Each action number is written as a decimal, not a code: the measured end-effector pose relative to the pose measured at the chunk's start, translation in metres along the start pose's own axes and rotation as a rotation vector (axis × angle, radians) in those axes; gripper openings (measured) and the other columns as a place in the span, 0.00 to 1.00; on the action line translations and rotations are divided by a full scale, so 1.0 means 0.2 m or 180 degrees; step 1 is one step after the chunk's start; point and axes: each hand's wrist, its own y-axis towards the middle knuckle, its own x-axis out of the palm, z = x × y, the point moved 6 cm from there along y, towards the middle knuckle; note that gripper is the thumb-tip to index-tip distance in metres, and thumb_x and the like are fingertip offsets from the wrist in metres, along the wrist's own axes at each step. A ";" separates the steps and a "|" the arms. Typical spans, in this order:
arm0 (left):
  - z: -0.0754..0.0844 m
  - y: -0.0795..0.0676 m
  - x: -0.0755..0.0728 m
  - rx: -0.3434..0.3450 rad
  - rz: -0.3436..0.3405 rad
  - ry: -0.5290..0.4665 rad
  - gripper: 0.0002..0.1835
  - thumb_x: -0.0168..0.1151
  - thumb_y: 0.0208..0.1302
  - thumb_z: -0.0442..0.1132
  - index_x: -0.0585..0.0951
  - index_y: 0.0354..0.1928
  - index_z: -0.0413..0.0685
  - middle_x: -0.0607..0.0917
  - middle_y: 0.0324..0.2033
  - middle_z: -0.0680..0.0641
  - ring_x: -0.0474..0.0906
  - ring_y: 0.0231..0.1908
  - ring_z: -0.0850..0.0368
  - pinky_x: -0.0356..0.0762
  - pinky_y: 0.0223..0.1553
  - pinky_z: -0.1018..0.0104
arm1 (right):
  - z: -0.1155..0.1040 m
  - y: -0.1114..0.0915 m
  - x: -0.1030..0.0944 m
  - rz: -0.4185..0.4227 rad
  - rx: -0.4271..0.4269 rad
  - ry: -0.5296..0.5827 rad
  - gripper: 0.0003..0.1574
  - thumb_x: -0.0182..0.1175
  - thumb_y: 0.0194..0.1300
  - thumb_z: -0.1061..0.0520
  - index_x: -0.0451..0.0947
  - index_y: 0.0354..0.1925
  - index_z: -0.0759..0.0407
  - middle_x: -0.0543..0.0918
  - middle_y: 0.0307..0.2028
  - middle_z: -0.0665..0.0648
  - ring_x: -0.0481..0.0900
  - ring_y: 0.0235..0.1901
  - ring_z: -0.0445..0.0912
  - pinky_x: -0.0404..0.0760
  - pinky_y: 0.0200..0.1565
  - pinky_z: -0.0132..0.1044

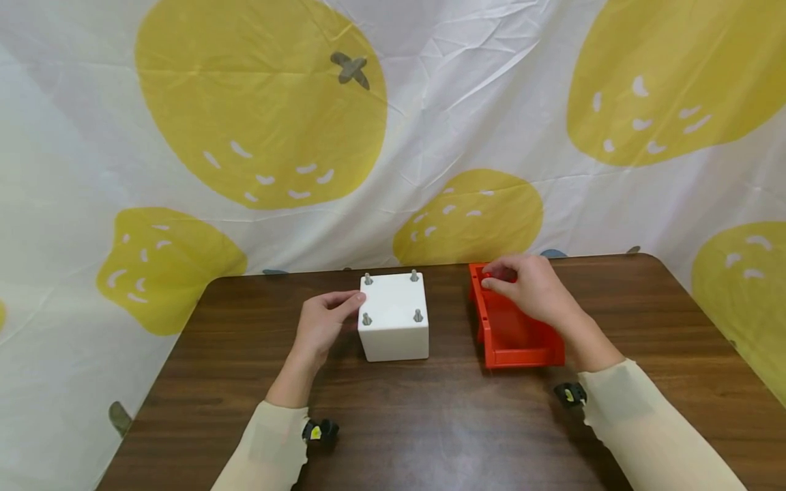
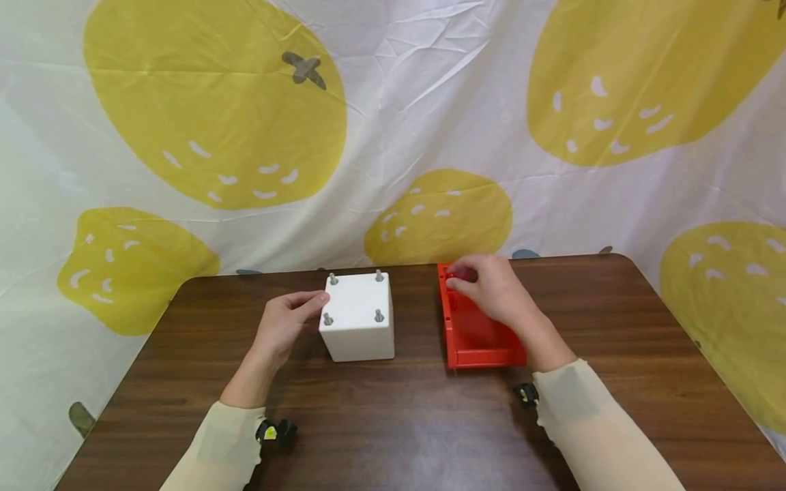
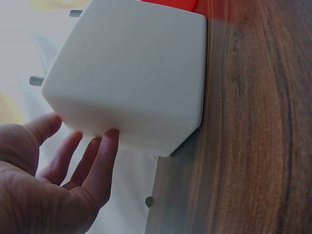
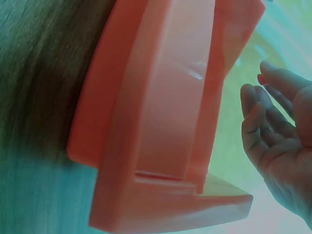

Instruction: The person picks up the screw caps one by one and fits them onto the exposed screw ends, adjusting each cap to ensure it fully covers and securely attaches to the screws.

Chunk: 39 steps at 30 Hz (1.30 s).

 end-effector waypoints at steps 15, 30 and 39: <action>-0.01 0.00 0.00 0.0016 0.0015 0.0025 0.21 0.75 0.69 0.47 0.88 0.56 0.40 0.88 0.51 0.40 0.88 0.45 0.50 0.86 0.54 0.44 | -0.07 0.02 -0.01 0.0286 0.0039 0.0281 0.13 0.75 0.68 0.56 0.87 0.47 0.61 0.87 0.36 0.54 0.82 0.38 0.48 0.83 0.38 0.35; -0.01 0.00 0.00 0.0005 0.0011 0.0045 0.21 0.75 0.70 0.49 0.89 0.56 0.42 0.88 0.51 0.41 0.88 0.45 0.48 0.86 0.55 0.43 | -0.20 0.00 0.07 0.0107 -0.0044 0.0766 0.13 0.77 0.66 0.55 0.89 0.48 0.55 0.87 0.37 0.50 0.82 0.37 0.47 0.84 0.35 0.36; -0.01 0.00 0.00 0.0005 0.0009 0.0037 0.21 0.75 0.69 0.48 0.89 0.56 0.41 0.89 0.50 0.41 0.88 0.44 0.49 0.86 0.55 0.43 | -0.30 -0.03 0.08 0.0076 -0.0082 0.1139 0.13 0.78 0.66 0.55 0.88 0.47 0.54 0.87 0.36 0.50 0.82 0.38 0.47 0.82 0.36 0.35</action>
